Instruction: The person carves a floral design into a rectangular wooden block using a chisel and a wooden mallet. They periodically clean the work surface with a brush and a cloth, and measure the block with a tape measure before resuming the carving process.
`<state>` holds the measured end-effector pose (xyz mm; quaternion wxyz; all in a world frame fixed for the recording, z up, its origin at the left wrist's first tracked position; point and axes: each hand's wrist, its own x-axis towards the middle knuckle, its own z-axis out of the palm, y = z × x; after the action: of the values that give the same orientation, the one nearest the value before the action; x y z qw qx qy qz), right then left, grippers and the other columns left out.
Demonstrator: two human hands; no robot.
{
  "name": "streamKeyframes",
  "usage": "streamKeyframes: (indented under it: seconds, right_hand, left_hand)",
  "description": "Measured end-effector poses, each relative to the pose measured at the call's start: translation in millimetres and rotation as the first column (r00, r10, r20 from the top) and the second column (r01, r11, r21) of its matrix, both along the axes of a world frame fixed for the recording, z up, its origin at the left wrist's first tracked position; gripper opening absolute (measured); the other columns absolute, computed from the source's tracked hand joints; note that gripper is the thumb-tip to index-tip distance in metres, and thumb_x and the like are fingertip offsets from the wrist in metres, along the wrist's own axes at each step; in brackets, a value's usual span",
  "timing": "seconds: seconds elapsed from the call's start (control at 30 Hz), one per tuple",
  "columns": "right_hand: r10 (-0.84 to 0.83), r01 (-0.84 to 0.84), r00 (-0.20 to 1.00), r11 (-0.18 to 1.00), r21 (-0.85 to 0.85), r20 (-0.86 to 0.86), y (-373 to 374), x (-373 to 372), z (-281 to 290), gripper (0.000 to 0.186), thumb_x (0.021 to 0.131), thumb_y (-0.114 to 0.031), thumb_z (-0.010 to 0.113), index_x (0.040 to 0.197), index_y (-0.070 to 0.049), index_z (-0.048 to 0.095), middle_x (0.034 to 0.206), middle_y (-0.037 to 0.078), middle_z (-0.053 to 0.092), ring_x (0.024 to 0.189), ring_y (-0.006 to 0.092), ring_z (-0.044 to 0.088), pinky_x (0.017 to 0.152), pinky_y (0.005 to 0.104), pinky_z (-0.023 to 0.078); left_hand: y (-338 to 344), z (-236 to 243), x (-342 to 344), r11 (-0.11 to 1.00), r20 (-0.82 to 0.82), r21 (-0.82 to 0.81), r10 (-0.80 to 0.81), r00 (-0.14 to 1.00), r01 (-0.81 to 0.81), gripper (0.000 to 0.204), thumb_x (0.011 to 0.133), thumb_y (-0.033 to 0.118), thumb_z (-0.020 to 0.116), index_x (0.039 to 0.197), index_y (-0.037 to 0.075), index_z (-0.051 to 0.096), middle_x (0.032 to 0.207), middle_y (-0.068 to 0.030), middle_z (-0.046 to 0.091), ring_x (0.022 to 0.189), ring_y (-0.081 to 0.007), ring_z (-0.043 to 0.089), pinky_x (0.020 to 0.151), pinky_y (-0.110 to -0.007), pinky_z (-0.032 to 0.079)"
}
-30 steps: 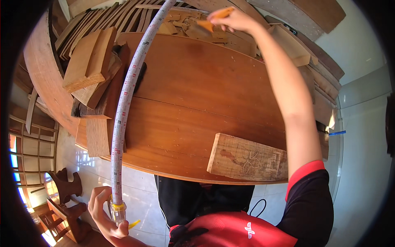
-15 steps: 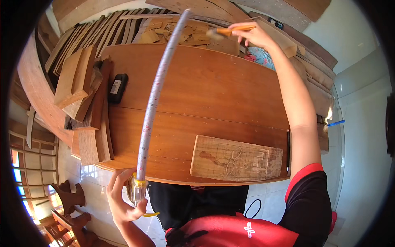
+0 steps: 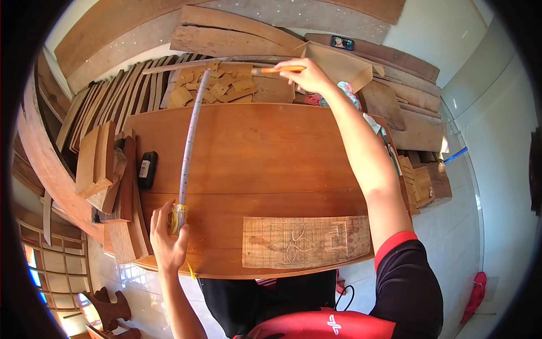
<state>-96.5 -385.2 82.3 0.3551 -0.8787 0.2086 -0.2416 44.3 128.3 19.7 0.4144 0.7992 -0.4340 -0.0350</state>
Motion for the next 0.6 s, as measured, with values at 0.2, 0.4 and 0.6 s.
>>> streamKeyframes:
  seconds: [0.2, 0.4, 0.6]
  right_hand:
    - [0.216, -0.165, 0.929, 0.969, 0.185, -0.299, 30.1, -33.3, 15.4, 0.023, 0.098, -0.02, 0.072, 0.118, -0.011, 0.077, 0.095, 0.005, 0.076, 0.075, 0.0105, 0.068, 0.055, 0.0275, 0.055]
    - [0.364, -0.211, 0.86, 0.892, 0.399, -0.358, 67.3, -41.3, 4.4, 0.027, 0.1, -0.026, 0.07, 0.121, -0.009, 0.073, 0.094, 0.005, 0.075, 0.079, 0.0112, 0.071, 0.059, 0.0266, 0.055]
    - [-0.114, 0.107, 0.993, 0.985, -0.135, -0.044, 49.3, -14.0, -33.8, 0.021, 0.099, -0.019, 0.069, 0.116, -0.009, 0.074, 0.088, 0.004, 0.077, 0.074, 0.0116, 0.068, 0.068, 0.0304, 0.054]
  left_hand:
    - [-7.1, -7.7, -1.4, 0.999, 0.013, 0.011, 0.048, 0.999, -0.048, 0.057, 0.077, 0.016, 0.072, 0.131, 0.001, 0.063, 0.113, -0.018, 0.062, 0.106, -0.0356, 0.062, 0.096, -0.043, 0.05]
    - [-4.3, -17.2, -1.4, 0.998, -0.058, -0.031, 0.047, 0.997, -0.049, 0.057, 0.076, 0.014, 0.073, 0.132, 0.002, 0.063, 0.114, -0.0176, 0.063, 0.106, -0.0353, 0.063, 0.097, -0.043, 0.05]
    - [-6.4, -28.9, -4.0, 0.995, -0.034, -0.083, 0.046, 0.998, -0.049, 0.059, 0.075, 0.014, 0.075, 0.131, 0.002, 0.064, 0.115, -0.0174, 0.062, 0.106, -0.0353, 0.063, 0.097, -0.043, 0.05]
